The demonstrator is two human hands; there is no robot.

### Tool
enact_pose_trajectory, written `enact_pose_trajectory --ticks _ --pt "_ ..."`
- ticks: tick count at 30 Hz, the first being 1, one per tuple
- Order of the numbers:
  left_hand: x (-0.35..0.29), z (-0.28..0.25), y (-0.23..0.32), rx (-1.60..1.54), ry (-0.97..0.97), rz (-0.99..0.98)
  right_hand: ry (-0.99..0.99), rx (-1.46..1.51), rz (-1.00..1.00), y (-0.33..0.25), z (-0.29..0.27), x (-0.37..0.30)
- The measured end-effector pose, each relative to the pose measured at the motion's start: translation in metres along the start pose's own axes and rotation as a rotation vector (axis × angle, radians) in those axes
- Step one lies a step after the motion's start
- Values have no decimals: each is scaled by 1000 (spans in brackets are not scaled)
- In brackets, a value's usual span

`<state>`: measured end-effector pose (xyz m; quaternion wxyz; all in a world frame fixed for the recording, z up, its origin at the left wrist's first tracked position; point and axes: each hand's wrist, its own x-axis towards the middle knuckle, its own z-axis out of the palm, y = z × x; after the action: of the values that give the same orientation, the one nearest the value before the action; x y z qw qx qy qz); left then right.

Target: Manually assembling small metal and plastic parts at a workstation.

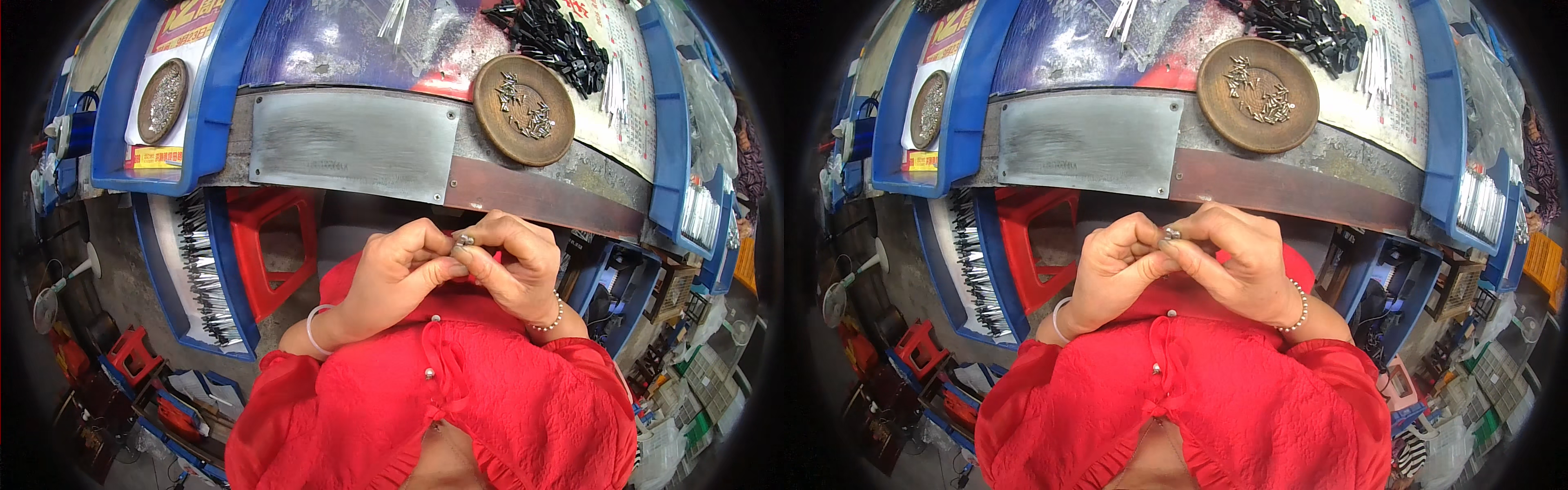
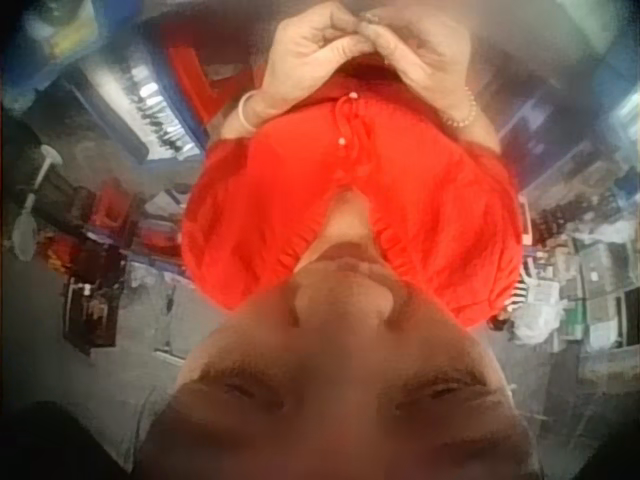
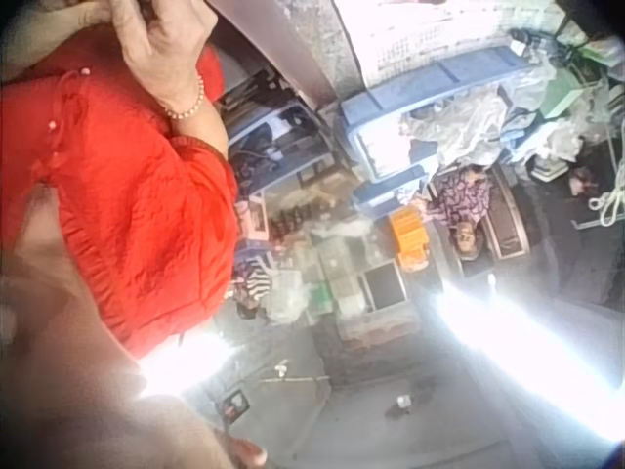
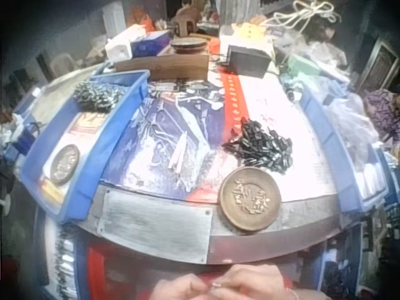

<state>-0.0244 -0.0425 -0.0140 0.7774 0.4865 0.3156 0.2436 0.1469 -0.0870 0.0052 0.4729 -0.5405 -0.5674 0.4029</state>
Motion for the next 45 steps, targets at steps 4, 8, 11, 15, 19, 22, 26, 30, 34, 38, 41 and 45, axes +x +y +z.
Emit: enact_pose_trajectory --ticks 4,8,11,15,19,22,26,30,34,38,41,45 --pt "-2 0 0 -85 -37 -90 -45 35 49 4 -1 -1" --pt "-1 1 0 -184 -45 -188 -52 176 186 14 1 -4" --pt "-1 0 0 -238 -56 -224 -45 263 284 14 1 -4" --pt "-1 0 6 -289 -45 -248 -7 493 453 5 3 -2" --pt "-5 3 5 -318 -42 -188 17 475 375 6 6 -6" --pt "-7 4 2 -291 -40 -150 26 347 298 5 5 -7" --pt "-7 2 2 -220 -77 -127 3 198 155 5 5 -7" --pt "-7 -1 4 -175 -94 -144 -4 143 138 7 5 -9" --pt "-6 -2 7 -264 -105 -236 2 255 268 6 9 -9" --pt "0 -10 9 -308 -136 -325 -14 471 484 7 8 -1" --pt "7 -13 10 -355 -166 -362 4 526 551 7 7 6" --pt "11 -14 14 -399 -187 -382 -1 552 579 4 6 10"
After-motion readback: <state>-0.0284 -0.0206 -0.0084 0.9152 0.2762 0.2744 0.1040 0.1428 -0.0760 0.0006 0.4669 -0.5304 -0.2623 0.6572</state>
